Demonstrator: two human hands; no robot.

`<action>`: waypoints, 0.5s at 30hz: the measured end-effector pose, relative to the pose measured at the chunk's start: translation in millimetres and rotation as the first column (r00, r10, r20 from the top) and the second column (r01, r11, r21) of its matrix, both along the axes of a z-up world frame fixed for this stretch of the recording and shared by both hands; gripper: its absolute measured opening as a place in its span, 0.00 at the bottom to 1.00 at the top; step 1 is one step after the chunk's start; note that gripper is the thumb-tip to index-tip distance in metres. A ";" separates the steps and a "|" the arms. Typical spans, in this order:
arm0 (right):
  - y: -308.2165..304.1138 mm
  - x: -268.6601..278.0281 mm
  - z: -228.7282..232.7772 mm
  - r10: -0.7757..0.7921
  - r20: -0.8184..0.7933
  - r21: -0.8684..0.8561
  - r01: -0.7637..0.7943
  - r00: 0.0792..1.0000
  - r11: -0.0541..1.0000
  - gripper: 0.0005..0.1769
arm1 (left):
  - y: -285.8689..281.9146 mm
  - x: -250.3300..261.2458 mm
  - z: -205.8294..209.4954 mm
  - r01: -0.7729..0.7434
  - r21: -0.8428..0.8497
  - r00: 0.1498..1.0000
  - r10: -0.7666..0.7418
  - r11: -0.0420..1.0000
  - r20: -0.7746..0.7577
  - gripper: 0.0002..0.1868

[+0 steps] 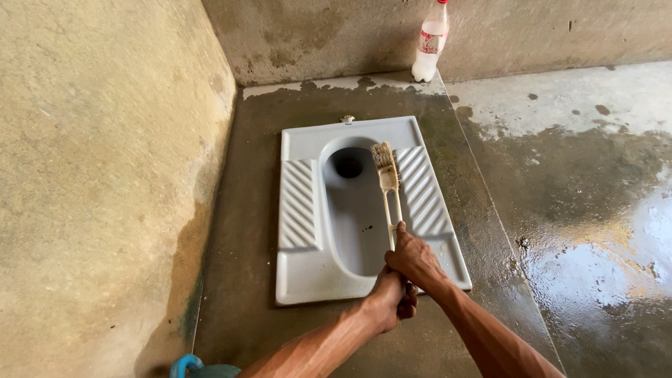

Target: The person scrubs a squat toilet using a long-handled brush.

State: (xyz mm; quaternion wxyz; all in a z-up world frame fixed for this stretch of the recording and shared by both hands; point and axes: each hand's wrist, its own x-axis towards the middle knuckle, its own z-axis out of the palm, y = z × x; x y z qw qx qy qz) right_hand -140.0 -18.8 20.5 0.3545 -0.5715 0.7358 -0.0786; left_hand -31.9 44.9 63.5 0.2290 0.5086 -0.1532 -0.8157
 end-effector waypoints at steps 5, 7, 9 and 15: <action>-25.3 -13.7 -16.2 0.043 -0.011 -0.040 -0.044 0.999 0.998 0.43 | -22.3 -9.4 -8.6 -0.025 0.014 1.000 0.025 1.000 0.005 0.20; -49.9 -18.3 -25.6 0.068 -0.035 -0.068 -0.070 0.997 0.995 0.42 | -44.0 -13.2 -10.8 -0.019 -0.017 1.000 0.019 1.000 -0.007 0.20; -72.4 -19.1 -28.4 0.098 -0.065 -0.109 -0.105 0.993 0.989 0.45 | -63.9 -13.0 -11.6 -0.005 -0.095 0.999 0.000 0.995 -0.044 0.21; -109.2 6.2 -15.0 0.052 -0.044 -0.112 -0.057 0.998 0.992 0.52 | -95.8 1.0 -13.8 -0.037 -0.234 0.998 0.047 0.972 0.037 0.11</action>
